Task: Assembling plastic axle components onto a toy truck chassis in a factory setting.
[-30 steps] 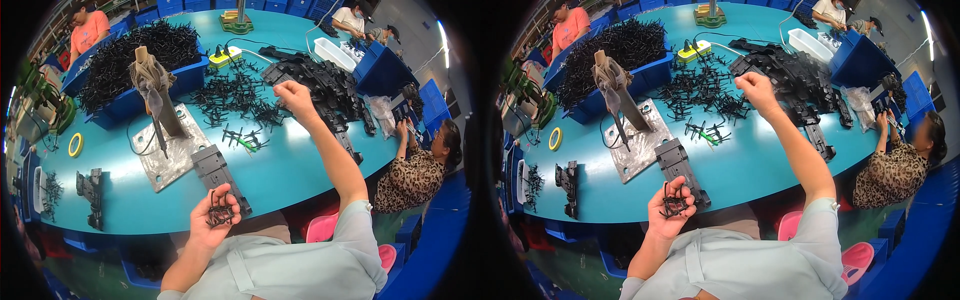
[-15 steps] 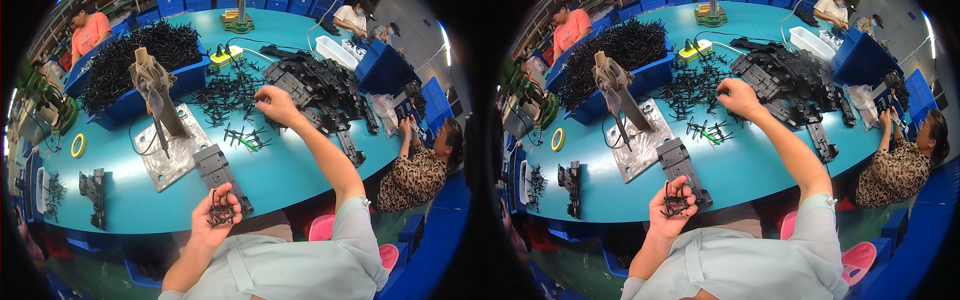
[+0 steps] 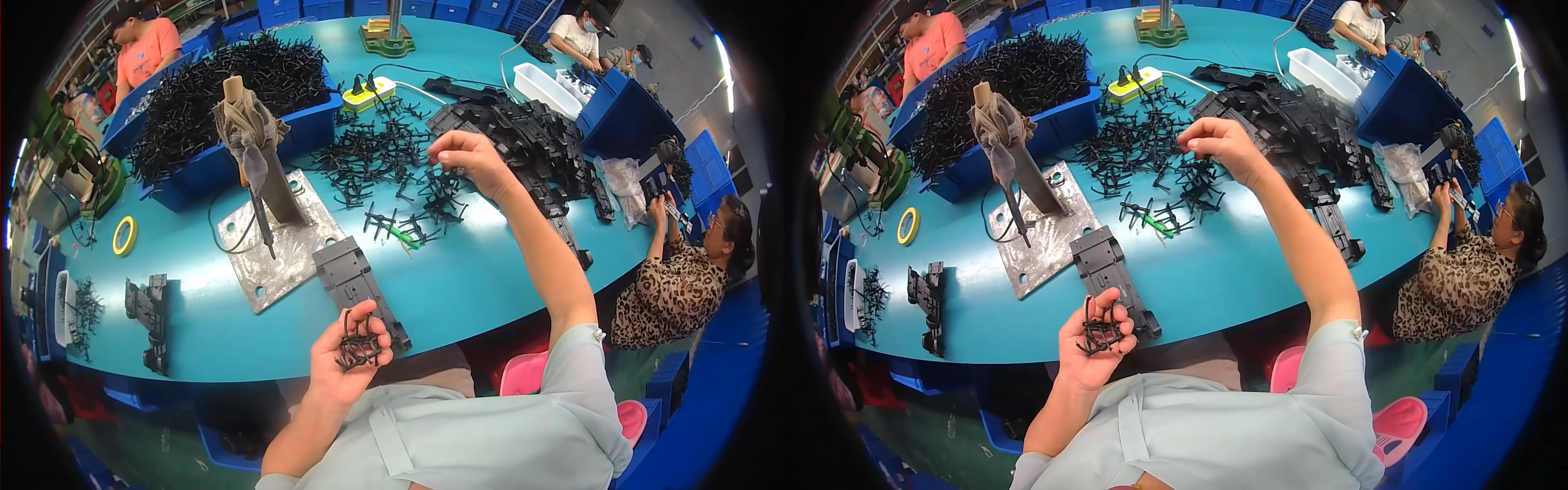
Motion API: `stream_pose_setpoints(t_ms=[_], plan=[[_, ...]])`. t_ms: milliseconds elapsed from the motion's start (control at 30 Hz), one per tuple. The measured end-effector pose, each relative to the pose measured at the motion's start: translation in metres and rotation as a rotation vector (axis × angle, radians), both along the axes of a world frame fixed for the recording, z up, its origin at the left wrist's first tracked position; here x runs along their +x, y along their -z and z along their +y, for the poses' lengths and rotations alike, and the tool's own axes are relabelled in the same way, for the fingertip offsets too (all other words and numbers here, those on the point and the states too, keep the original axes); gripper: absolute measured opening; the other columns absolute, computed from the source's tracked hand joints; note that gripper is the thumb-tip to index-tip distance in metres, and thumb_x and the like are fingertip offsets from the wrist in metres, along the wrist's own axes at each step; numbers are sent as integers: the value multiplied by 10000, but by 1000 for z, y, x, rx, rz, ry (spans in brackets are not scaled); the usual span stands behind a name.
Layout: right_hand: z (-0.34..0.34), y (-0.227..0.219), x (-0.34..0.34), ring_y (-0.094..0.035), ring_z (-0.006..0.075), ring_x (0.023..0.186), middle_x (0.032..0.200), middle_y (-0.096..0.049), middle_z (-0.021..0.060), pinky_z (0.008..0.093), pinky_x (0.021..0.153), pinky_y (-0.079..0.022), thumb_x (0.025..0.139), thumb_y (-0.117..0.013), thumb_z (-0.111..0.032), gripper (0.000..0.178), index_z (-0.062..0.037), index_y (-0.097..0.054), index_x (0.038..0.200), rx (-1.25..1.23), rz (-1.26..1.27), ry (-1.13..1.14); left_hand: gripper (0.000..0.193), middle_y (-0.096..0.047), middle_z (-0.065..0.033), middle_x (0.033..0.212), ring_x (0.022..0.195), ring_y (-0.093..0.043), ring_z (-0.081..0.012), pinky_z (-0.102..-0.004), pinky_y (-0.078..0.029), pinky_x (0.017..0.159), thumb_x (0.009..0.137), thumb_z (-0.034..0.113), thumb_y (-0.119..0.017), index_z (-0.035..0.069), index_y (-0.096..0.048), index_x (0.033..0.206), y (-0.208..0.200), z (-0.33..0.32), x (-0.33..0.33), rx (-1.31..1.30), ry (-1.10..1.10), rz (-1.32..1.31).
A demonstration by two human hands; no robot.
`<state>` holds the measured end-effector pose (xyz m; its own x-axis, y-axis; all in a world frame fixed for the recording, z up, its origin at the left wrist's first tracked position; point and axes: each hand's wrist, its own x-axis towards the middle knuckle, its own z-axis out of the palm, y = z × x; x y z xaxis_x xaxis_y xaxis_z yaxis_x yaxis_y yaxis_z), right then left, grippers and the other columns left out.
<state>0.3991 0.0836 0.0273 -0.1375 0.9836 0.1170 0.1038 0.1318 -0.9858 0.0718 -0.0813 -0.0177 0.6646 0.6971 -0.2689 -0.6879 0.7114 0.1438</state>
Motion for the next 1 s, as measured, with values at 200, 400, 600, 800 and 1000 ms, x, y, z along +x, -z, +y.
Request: stream_pose_setpoints(t_ms=[200,400,600,800,1000], plan=[[21,4,-15,-611,93,797,869,-673,66,239,724,-496,887,-600,-204,234,-15,-647,1015,-156,-173,239,360,-650,-115,935,831,-614,-257,-371,-466,634,976,306,-424,53,-594,1168,0,-1,0,2,-8,15],[46,33,-5,-658,281,860,872,-690,118,389,780,-495,767,-685,-220,205,-70,-701,906,-12,-980,493,345,-633,-103,901,788,-584,-257,-349,-450,573,924,317,-524,53,-615,1128,-5,0,4,-41,-22,107],[51,40,1,-661,262,832,854,-693,123,366,754,-503,770,-687,-235,209,-60,-706,883,27,-877,494,344,-639,-104,888,782,-592,-260,-354,-447,570,924,316,-523,51,-617,1123,-7,1,4,-55,-20,100],[45,37,-1,-653,288,864,870,-689,120,391,768,-506,745,-718,-345,309,-64,-695,872,24,-936,349,346,-644,-106,889,784,-598,-262,-359,-448,575,930,313,-510,48,-618,1124,-4,1,4,-59,-14,90],[43,34,-6,-665,224,802,843,-690,105,335,735,-511,739,-729,-249,257,-45,-697,893,48,-869,426,350,-643,-107,890,787,-598,-262,-360,-451,575,937,312,-496,44,-616,1129,-5,-1,4,-50,-8,82]])
